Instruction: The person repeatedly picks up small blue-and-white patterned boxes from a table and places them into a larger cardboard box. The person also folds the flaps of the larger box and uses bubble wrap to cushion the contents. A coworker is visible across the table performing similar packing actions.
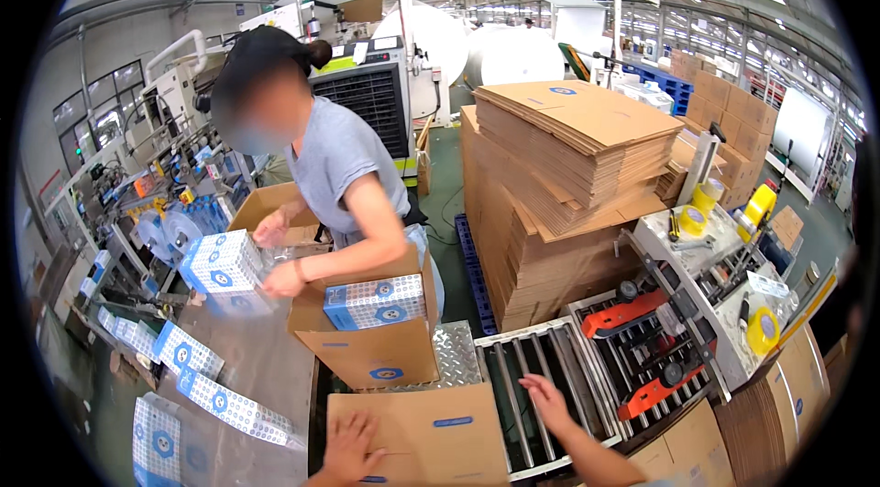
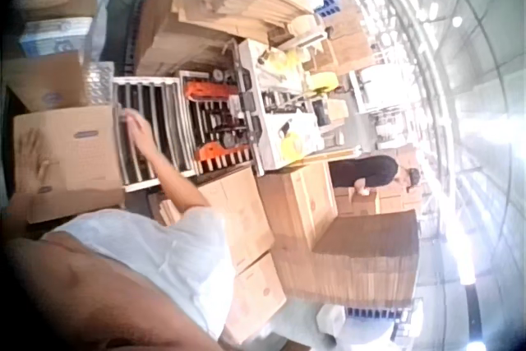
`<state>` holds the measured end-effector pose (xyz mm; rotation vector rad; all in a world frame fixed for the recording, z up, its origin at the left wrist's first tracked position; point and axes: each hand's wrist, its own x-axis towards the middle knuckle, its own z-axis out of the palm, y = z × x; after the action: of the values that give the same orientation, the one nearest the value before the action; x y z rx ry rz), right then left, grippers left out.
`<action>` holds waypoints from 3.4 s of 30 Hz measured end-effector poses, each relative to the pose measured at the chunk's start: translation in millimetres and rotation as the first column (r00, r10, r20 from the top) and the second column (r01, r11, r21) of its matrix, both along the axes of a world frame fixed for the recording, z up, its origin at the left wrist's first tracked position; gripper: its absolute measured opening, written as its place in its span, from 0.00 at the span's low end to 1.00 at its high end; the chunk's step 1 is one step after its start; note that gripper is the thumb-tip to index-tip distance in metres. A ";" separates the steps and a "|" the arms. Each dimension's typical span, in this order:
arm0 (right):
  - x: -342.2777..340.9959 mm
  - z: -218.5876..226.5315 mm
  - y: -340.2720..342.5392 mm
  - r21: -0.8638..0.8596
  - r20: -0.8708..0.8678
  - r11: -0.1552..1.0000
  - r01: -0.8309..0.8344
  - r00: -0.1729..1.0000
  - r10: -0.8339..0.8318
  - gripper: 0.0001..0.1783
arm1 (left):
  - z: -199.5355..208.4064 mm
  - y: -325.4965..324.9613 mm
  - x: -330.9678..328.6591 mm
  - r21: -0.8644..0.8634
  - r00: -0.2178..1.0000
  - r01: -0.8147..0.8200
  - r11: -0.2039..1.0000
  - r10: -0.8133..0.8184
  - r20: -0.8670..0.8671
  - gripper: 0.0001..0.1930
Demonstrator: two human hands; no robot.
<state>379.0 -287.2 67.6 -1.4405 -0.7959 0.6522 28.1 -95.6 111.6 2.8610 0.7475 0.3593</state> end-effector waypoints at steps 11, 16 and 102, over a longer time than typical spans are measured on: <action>-5.2 -267.0 -76.4 -0.467 -0.677 0.792 -0.394 0.735 -0.033 0.18 | 51.8 11.7 -68.6 -0.052 0.961 -0.071 0.996 0.082 0.264 0.36; 69.5 78.4 -87.6 0.024 -0.537 0.993 -0.115 0.836 0.109 0.18 | 46.5 -4.6 -41.8 -0.953 0.611 0.210 0.220 0.731 0.303 0.31; -39.4 205.3 114.7 0.227 0.261 0.928 0.296 0.899 -0.351 0.56 | 50.3 168.7 -162.2 -0.902 0.565 0.431 -0.028 0.787 0.246 0.34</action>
<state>339.6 -172.5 272.9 -1.4762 -0.7984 0.1007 -134.2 73.1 161.9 0.7940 0.7312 0.6901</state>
